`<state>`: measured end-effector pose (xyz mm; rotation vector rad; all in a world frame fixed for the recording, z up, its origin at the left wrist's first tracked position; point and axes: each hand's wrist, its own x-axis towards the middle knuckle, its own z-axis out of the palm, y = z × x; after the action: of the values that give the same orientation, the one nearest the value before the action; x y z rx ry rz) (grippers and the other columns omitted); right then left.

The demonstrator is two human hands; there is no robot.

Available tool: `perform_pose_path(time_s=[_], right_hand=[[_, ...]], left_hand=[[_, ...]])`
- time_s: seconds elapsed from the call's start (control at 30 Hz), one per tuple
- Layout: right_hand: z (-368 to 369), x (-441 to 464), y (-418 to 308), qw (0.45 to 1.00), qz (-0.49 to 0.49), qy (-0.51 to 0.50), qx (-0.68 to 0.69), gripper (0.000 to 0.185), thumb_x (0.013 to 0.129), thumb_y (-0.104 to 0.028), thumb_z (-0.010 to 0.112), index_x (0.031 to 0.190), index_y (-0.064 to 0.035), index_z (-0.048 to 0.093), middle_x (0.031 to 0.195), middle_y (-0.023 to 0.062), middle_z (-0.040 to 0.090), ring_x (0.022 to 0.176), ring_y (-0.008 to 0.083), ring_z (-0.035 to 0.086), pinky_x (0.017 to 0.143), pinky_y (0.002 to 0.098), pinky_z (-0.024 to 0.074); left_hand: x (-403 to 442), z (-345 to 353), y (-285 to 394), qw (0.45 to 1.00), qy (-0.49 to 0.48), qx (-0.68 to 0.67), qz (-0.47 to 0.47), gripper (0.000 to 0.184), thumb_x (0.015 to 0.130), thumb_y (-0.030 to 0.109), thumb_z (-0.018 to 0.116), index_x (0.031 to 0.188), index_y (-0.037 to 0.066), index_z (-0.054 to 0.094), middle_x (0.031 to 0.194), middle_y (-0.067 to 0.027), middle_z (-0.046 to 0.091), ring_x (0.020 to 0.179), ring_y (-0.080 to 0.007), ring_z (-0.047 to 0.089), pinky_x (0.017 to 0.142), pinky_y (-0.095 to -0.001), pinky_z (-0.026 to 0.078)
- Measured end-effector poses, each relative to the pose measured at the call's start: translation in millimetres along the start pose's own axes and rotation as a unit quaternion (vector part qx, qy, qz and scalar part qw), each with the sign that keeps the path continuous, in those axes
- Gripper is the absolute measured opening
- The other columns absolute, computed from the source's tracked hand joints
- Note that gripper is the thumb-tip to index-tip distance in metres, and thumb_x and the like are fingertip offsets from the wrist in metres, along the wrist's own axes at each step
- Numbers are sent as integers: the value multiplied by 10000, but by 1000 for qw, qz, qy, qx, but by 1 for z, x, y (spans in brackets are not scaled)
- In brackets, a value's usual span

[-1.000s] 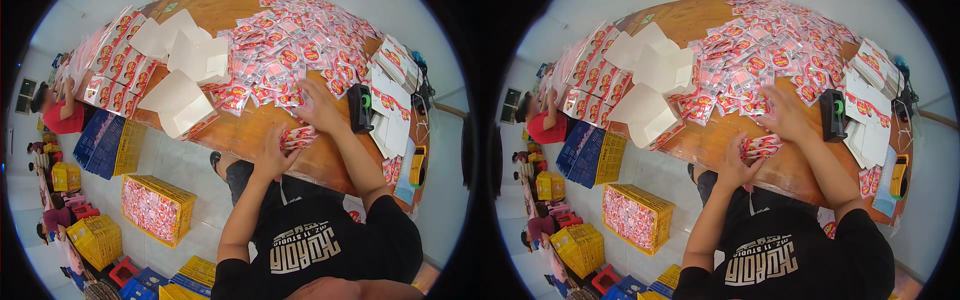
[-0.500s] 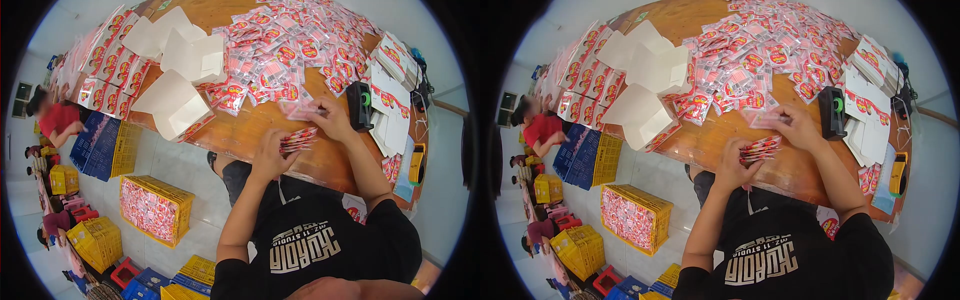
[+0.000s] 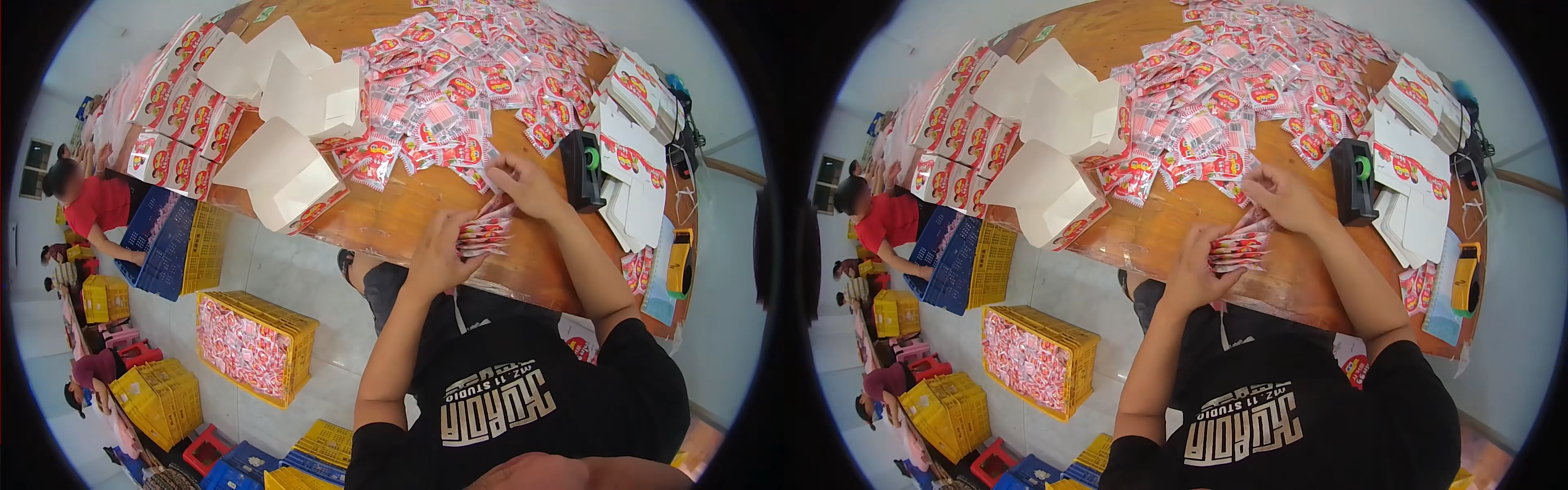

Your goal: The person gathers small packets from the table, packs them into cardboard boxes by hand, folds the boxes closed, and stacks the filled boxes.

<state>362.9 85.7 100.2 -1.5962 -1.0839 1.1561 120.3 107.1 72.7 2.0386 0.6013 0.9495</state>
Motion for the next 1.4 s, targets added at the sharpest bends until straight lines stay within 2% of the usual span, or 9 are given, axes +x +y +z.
perform_pose_path(time_s=[0.07,0.13,0.33,0.67,0.77,0.9,1.13,1.27,1.4], right_hand=[[-4,15,1,986,-20,43,-162,367,958,-184,751,1283,-37,663,1037,32,696,931,114,654,820,295,538],[-7,28,1,897,-267,52,-348,594,869,-169,814,1415,-51,613,1354,133,665,1221,269,656,1040,383,518],[-20,15,-16,859,-186,-102,-467,776,791,-163,853,1504,-82,559,1615,161,476,1464,358,473,1228,452,379],[-31,-45,28,801,-252,67,-539,476,882,-60,676,1358,-71,662,1383,186,667,1165,391,682,982,449,562],[-36,-49,6,882,-119,144,-433,260,936,-84,663,1182,-22,722,955,143,770,791,303,740,734,429,574],[-42,-40,0,977,-76,107,-166,286,985,-209,738,1177,1,705,851,79,719,762,78,633,707,295,533],[-9,-13,21,979,-35,-151,-134,158,1034,-179,679,1042,-25,711,879,-4,695,775,51,601,698,248,506],[23,-22,52,994,-95,-45,34,271,1080,-249,624,964,-10,677,792,13,624,766,90,564,675,307,476],[-1,-52,-12,949,-118,-174,-236,467,914,-367,789,1200,-17,672,970,161,721,904,290,708,846,404,544]], left_hand=[[0,-1,1,1000,-13,10,16,654,731,160,924,1294,85,599,1163,-144,611,1068,-368,652,876,-432,558],[-1,-1,2,1000,-24,10,-7,560,743,159,910,1228,98,638,1136,-126,612,1021,-346,668,836,-419,562],[-2,-1,2,1000,-23,15,-10,548,742,170,908,1211,98,636,1134,-120,613,964,-343,677,788,-420,566],[-4,0,-1,999,-30,17,4,521,747,167,893,1194,92,637,1139,-121,618,988,-357,669,835,-430,561],[-8,-1,-2,998,-58,4,-4,526,734,156,885,1193,92,636,1147,-120,618,1006,-355,668,850,-434,560],[-6,0,-3,997,-71,12,23,549,713,144,879,1204,96,637,1153,-116,617,1030,-348,665,861,-430,558],[1,-2,9,984,52,133,105,707,665,199,965,1282,93,636,1502,-255,453,1344,-438,526,1076,-480,503],[-7,5,-7,998,22,19,50,997,660,240,976,1490,75,449,1557,-287,380,1383,-483,482,1115,-506,475],[-11,2,-3,998,-19,56,28,1100,646,223,975,1543,56,360,1505,-249,436,1331,-458,534,1062,-484,517]])
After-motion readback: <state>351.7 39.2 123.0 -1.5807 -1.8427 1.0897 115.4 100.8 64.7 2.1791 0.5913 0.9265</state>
